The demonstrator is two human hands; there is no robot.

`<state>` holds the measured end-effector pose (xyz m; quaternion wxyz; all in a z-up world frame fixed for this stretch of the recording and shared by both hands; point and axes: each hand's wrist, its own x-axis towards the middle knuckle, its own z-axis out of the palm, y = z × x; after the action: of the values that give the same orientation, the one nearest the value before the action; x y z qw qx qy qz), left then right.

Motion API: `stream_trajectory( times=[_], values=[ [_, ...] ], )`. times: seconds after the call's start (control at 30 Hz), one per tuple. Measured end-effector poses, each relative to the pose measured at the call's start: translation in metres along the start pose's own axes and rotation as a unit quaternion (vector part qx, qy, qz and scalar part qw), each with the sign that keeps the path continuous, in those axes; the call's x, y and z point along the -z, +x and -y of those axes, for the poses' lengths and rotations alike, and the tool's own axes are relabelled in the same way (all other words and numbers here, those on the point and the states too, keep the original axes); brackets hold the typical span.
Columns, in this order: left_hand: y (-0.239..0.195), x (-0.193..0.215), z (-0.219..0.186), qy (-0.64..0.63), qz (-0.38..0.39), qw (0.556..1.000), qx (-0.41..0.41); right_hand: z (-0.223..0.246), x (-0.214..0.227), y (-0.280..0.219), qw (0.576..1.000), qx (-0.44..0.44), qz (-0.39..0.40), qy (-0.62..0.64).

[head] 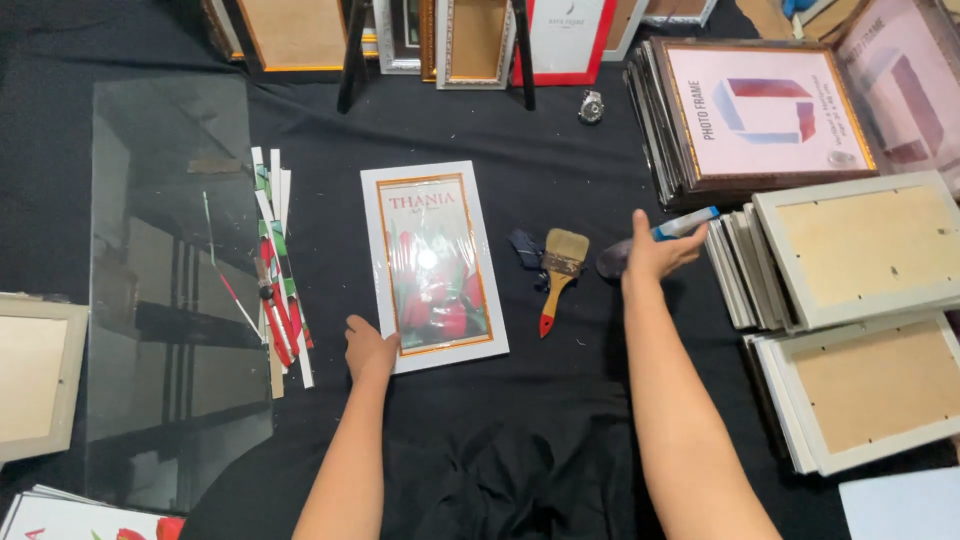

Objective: Assembling and cleaning a picture frame, including securing the backing and cleaning the glass.

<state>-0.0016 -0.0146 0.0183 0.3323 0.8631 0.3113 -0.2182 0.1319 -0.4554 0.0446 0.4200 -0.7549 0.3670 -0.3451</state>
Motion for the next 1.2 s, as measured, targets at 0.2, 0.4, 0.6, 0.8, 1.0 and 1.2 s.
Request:
stream_trajectory(
  times=[0.2, 0.4, 0.6, 0.8, 1.0, 1.2],
  values=[
    [0.039, -0.015, 0.026, -0.04, 0.043, 0.998, 0.012, -0.024, -0.001, 0.006, 0.999, 0.047, 0.018, -0.003],
    [0.023, 0.01, 0.006, -0.052, 0.023, 0.998, 0.011, 0.011, -0.019, -0.004, 0.98, 0.067, 0.031, 0.183],
    [0.041, 0.004, 0.01, -0.05, 0.025, 0.998, 0.015, 0.139, -0.001, -0.132, 0.878, -0.122, 0.463, -0.007],
    [0.037, 0.007, 0.009, -0.055, 0.04, 0.998, 0.008, 0.117, 0.004, -0.194, 0.677, -0.032, 0.689, -0.258],
    [0.029, 0.012, 0.002, -0.057, 0.044, 0.997, 0.002, 0.139, 0.01, -0.186, 0.766, -0.027, 0.615, -0.182],
    [0.034, 0.006, 0.005, -0.051, 0.041, 0.998, -0.008, 0.134, 0.004, -0.19, 0.829, -0.03, 0.543, -0.129]
  ],
)
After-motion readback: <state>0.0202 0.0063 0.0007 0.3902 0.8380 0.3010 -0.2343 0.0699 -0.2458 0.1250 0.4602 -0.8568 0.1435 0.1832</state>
